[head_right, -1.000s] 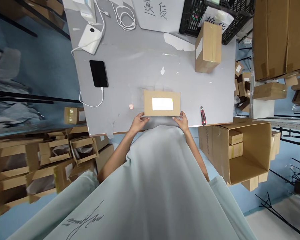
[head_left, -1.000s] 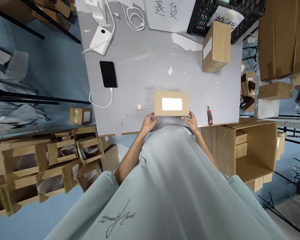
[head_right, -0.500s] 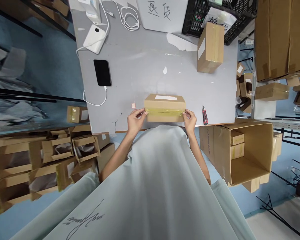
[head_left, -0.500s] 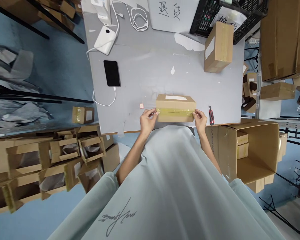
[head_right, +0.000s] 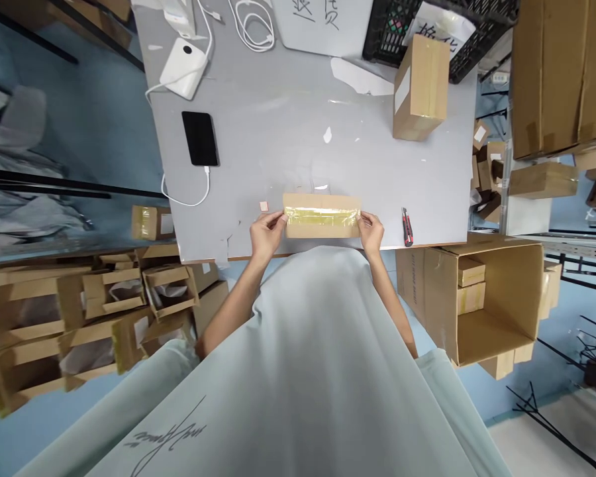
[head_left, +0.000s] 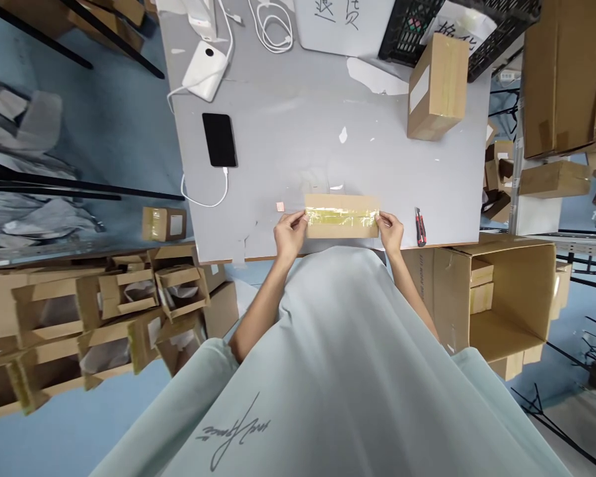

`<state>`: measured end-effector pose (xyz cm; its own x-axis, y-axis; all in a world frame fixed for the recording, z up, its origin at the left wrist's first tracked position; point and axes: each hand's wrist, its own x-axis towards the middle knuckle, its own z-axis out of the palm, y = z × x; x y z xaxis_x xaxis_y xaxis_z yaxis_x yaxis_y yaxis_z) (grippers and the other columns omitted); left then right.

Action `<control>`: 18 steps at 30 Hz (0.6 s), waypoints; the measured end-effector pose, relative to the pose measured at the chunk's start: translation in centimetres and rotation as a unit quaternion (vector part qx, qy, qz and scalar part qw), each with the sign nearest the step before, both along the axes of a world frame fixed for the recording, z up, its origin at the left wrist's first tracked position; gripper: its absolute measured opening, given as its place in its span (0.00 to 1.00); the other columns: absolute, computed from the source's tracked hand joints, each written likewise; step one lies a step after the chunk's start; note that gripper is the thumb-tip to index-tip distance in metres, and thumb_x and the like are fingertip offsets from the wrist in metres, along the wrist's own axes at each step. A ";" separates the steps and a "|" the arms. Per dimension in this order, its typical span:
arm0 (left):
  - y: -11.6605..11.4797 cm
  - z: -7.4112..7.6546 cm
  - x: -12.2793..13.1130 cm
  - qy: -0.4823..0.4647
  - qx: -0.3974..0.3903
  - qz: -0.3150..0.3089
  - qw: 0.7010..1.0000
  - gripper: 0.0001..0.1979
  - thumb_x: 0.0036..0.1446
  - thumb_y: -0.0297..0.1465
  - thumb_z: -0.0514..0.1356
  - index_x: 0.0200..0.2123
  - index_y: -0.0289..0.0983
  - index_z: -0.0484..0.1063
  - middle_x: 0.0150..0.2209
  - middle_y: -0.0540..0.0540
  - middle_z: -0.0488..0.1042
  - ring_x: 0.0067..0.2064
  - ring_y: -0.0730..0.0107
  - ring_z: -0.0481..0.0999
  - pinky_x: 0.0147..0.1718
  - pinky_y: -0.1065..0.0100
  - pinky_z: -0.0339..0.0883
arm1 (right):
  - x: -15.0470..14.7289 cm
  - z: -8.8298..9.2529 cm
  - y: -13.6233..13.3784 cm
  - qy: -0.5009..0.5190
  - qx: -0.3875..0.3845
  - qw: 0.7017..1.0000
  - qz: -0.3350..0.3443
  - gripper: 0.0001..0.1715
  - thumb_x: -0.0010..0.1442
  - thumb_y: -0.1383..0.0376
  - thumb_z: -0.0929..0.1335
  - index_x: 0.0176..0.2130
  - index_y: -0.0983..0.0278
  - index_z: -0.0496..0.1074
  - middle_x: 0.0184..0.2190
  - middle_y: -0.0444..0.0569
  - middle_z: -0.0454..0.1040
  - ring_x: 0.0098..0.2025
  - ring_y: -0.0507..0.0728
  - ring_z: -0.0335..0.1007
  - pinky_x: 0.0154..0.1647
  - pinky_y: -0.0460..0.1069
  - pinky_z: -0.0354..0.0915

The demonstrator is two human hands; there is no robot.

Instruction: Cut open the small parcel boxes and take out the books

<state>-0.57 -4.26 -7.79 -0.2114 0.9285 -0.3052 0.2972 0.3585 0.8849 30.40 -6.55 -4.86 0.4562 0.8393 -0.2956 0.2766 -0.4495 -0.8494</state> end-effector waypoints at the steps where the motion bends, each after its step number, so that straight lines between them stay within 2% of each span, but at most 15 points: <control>1: 0.1 -0.1 0.0 0.000 0.001 -0.002 1.000 0.17 0.67 0.40 0.68 0.52 0.37 0.88 0.49 0.40 0.85 0.50 0.56 0.86 0.60 0.53 0.81 | 0.0 -0.2 0.1 -0.007 0.001 1.000 0.003 0.30 0.64 0.42 0.76 0.50 0.64 0.85 0.54 0.62 0.87 0.54 0.65 0.85 0.67 0.63 0.78; 7: 0.5 -0.6 -0.5 -0.018 -0.012 -0.027 0.999 0.18 0.68 0.38 0.66 0.54 0.35 0.86 0.56 0.37 0.83 0.53 0.56 0.85 0.62 0.55 0.78 | 0.7 -0.5 0.7 -0.003 -0.016 0.999 0.036 0.35 0.64 0.38 0.74 0.53 0.63 0.83 0.55 0.62 0.86 0.56 0.67 0.84 0.68 0.63 0.76; 12: 0.4 -0.7 -0.4 -0.048 -0.048 -0.039 0.997 0.19 0.69 0.39 0.64 0.56 0.37 0.83 0.60 0.37 0.84 0.57 0.55 0.84 0.64 0.55 0.76 | 0.6 -0.8 0.4 0.009 -0.038 0.999 0.032 0.44 0.64 0.35 0.74 0.62 0.65 0.80 0.59 0.64 0.85 0.58 0.68 0.83 0.69 0.65 0.75; 15: 0.5 -0.3 0.1 -0.040 -0.060 -0.040 0.997 0.18 0.70 0.39 0.62 0.55 0.37 0.83 0.59 0.37 0.85 0.57 0.53 0.84 0.63 0.54 0.76 | 0.1 -0.4 0.5 0.015 -0.025 0.998 0.054 0.43 0.64 0.33 0.72 0.58 0.65 0.82 0.59 0.63 0.85 0.61 0.68 0.82 0.70 0.63 0.74; 18: 0.7 0.3 0.7 -0.025 -0.057 -0.026 0.998 0.18 0.71 0.43 0.62 0.53 0.37 0.82 0.57 0.37 0.85 0.57 0.52 0.84 0.62 0.54 0.75 | -0.1 0.7 0.7 0.032 -0.006 0.998 0.058 0.41 0.63 0.33 0.73 0.53 0.64 0.84 0.55 0.61 0.87 0.59 0.69 0.83 0.69 0.64 0.76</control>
<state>0.10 -3.61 -7.48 -0.1462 0.8969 -0.4174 0.2752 0.4422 0.8537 30.26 -5.87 -4.12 0.3368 0.8814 -0.3313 0.2731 -0.4282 -0.8614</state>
